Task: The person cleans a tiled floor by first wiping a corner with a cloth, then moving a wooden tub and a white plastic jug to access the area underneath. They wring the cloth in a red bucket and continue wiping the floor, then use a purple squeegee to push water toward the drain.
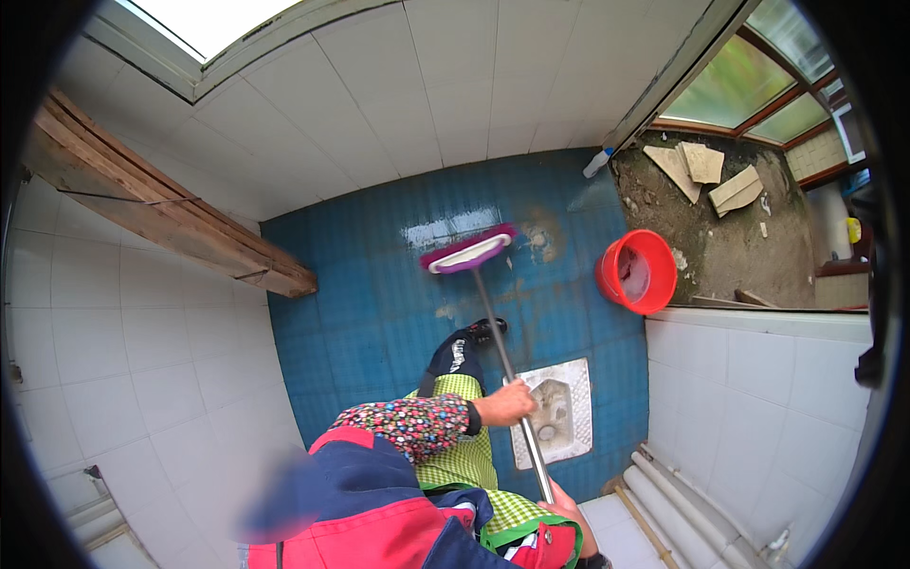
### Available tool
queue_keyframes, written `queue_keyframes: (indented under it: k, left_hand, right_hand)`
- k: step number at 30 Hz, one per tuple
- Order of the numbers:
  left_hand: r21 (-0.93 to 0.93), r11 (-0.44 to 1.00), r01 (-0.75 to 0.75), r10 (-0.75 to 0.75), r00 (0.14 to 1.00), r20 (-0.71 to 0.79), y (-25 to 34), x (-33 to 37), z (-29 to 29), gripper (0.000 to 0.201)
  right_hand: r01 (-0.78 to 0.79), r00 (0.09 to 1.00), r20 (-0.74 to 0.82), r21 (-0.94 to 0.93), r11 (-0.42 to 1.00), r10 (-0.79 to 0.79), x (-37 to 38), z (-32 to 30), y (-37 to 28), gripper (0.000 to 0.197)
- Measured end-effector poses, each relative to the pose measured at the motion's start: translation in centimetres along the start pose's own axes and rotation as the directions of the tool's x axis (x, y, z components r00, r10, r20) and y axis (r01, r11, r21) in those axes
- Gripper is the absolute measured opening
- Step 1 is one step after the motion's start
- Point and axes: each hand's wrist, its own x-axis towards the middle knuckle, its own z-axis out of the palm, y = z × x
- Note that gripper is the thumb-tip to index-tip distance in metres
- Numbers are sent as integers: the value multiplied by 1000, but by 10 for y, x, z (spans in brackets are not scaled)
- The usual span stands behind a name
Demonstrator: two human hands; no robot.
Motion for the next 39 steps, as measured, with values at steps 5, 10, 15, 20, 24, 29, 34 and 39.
queue_keyframes:
  k: [5, 10, 15, 20, 24, 29, 34, 39]
  left_hand:
    - [75, 977, 197, -184, 971, -155, -81, -41, -67, 17]
    - [-11, 944, 330, -306, 863, -403, -196, -86, -141, 24]
    - [28, 774, 632, -570, 716, -402, -300, -128, -182, 28]
    - [-134, 902, 410, -422, 778, -465, -287, -69, -119, 11]
    - [-87, 960, 265, -278, 880, -385, -199, 24, -54, 11]
    - [-142, 986, 84, -84, 996, 5, -117, 95, -66, 8]
    - [-368, 929, -37, 0, 995, -100, -94, 80, -135, 9]
    - [-79, 996, 41, -58, 973, -223, -182, 35, -191, 11]
  right_hand:
    - [-183, 955, 248, 72, 980, 160, 88, 39, -86, 67]
    - [-223, 915, 328, -78, 972, 236, 229, 106, -167, 63]
    - [-371, 823, 474, 35, 928, 312, 355, 156, -217, 20]
    - [-323, 913, 290, 79, 943, 288, 305, 103, -226, 54]
    - [-287, 958, 81, 341, 895, 276, 177, 55, -216, 55]
    - [-395, 773, -452, 206, 895, 445, 65, 34, -183, 40]
    - [-293, 843, -479, -24, 956, 246, 31, 66, -183, 66]
    - [-151, 988, -31, -63, 986, 150, 128, 114, -249, 64]
